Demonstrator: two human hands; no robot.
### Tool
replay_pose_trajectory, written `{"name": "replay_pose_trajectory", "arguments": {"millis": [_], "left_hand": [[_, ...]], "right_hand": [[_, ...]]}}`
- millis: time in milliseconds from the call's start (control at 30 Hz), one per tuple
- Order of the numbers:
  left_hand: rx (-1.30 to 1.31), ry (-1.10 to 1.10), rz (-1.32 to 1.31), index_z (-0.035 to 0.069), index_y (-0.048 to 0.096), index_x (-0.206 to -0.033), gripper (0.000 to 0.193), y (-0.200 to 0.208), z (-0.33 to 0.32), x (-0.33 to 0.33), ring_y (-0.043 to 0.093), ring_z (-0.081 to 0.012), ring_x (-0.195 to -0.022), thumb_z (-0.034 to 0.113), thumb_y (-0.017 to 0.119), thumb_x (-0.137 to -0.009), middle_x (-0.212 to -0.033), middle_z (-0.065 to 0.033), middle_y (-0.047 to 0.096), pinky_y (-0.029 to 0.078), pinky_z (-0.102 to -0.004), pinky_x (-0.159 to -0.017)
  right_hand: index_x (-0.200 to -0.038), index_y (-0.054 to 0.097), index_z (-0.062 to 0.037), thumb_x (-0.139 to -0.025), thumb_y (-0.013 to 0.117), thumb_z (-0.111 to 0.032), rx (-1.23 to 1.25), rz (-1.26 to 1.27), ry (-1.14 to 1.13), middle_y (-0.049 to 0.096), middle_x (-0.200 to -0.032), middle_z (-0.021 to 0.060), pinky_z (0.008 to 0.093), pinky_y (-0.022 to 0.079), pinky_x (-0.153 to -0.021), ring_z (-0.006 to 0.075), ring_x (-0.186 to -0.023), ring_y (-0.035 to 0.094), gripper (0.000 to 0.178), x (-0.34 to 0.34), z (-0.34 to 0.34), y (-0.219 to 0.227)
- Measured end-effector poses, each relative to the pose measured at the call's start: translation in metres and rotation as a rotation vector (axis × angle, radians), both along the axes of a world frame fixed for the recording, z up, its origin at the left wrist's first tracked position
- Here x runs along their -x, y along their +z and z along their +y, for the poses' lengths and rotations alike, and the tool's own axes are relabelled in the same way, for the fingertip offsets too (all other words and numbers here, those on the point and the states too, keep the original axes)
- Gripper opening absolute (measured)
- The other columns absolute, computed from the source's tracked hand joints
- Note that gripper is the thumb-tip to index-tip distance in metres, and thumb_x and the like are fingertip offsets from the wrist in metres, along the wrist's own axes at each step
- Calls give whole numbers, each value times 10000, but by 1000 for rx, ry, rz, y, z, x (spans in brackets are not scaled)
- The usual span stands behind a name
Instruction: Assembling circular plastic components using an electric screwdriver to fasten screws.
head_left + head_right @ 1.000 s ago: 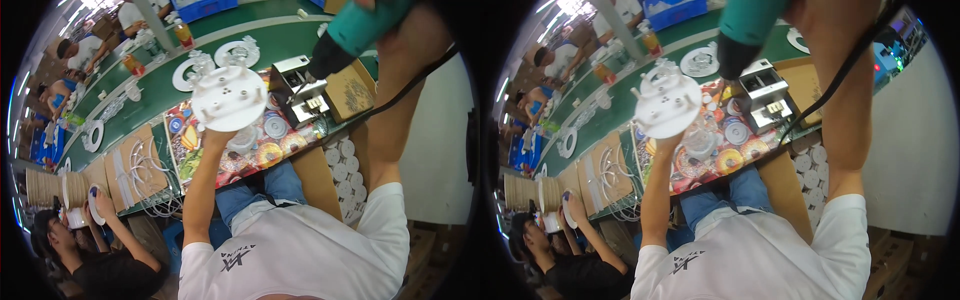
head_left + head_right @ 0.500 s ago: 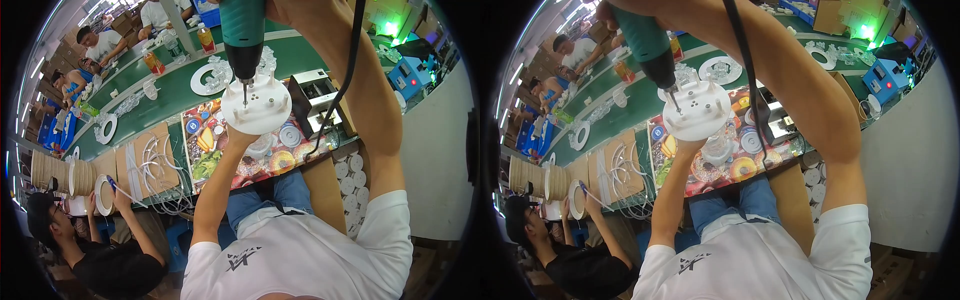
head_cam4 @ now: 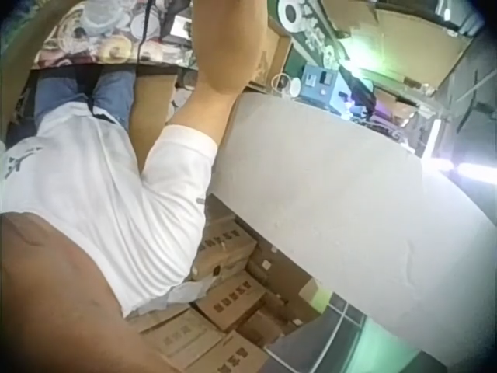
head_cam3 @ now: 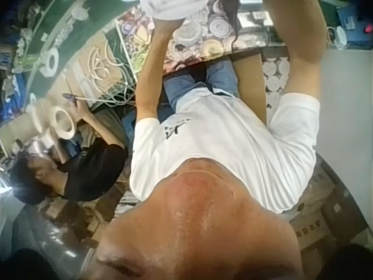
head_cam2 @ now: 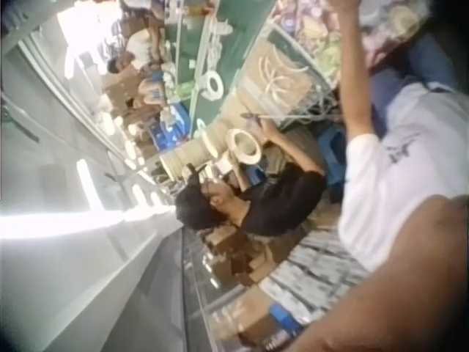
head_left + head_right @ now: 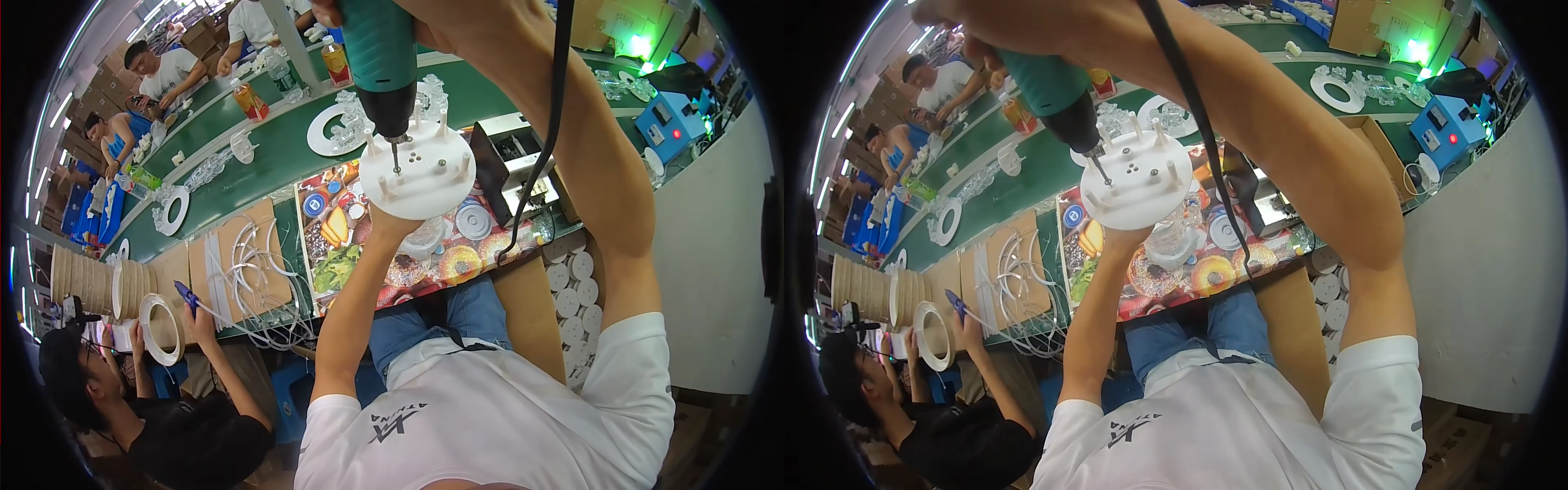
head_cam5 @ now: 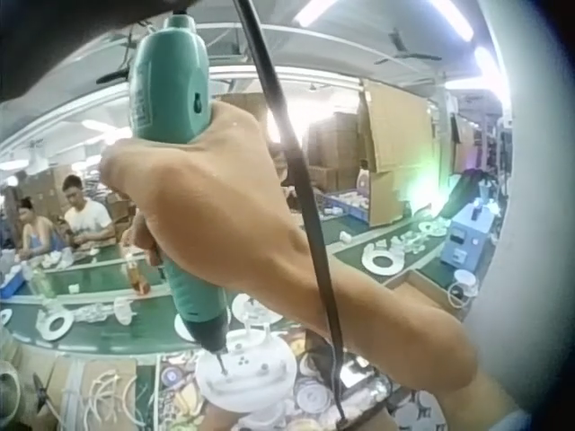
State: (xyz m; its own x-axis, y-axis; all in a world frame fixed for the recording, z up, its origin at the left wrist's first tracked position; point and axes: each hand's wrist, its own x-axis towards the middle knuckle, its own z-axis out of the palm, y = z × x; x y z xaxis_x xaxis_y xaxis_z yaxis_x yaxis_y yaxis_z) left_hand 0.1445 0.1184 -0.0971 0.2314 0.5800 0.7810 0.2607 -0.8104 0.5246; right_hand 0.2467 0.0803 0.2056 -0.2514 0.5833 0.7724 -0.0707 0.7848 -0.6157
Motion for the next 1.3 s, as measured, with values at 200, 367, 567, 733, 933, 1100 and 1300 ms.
{"name": "replay_pose_trajectory", "arguments": {"millis": [200, 367, 567, 733, 933, 1100, 1300], "left_hand": [[-19, -28, 38, 150, 525, -1257, 585, 1, 2, 1, 560, -214, -1122, 300, 734, -732, -1185, -34, 613, 394, -383, -991], [318, 112, 480, 159, 534, -1255, 588, 16, 0, 6, 535, -232, -1149, 335, 730, -730, -1238, -34, 581, 347, -392, -1030], [78, -8, 43, 152, 542, -1243, 599, -6, 8, 5, 506, -243, -1179, 339, 743, -711, -1224, -50, 580, 338, -404, -1036], [-108, 147, 171, 193, 549, -1253, 502, -30, 16, 8, 487, -234, -1209, 265, 675, -771, -1253, -19, 571, 306, -420, -1061], [18, 215, 204, 131, 556, -1215, 473, 8, 5, 7, 495, -200, -1205, 112, 678, -758, -1202, -43, 601, 380, -384, -1020], [171, -20, -76, 78, 487, -1251, 583, -2, 27, 8, 525, -210, -1151, 124, 738, -727, -1227, -98, 557, 448, -342, -943], [122, 116, -157, 42, 461, -1258, 650, 61, 17, 29, 517, -205, -1116, 195, 786, -716, -1235, -98, 525, 414, -330, -972]], "right_hand": [[-746, 530, 38, -763, 548, -123, 3, -20, 58, 525, -595, 76, 299, 467, -406, 142, -482, 539, 163, 5, 2, -3], [-745, 528, 39, -760, 549, -119, 11, -36, 109, 523, -588, 76, 299, 464, -400, 142, -477, 537, 159, 11, 8, -8], [-744, 525, 39, -756, 550, -113, -3, -38, 165, 521, -578, 77, 298, 461, -393, 143, -471, 535, 155, 16, 13, -10], [-741, 520, 34, -749, 552, -91, -68, -7, 179, 517, -566, 79, 296, 451, -373, 139, -458, 535, 129, 18, 4, 5], [-906, 506, 75, -764, 628, -111, -13, 273, 177, 600, -720, 133, 285, 503, -396, 151, -497, 582, 264, -23, -8, 8], [-1175, 467, 5, -819, 577, -86, 32, 407, -46, 597, -920, 160, 296, 428, -505, 133, -556, 504, 383, -99, -36, -42], [-1243, 416, -8, -761, 608, 47, 168, 256, -335, 608, -901, 135, 275, 486, -523, 142, -561, 559, 522, -113, -57, -156]]}}
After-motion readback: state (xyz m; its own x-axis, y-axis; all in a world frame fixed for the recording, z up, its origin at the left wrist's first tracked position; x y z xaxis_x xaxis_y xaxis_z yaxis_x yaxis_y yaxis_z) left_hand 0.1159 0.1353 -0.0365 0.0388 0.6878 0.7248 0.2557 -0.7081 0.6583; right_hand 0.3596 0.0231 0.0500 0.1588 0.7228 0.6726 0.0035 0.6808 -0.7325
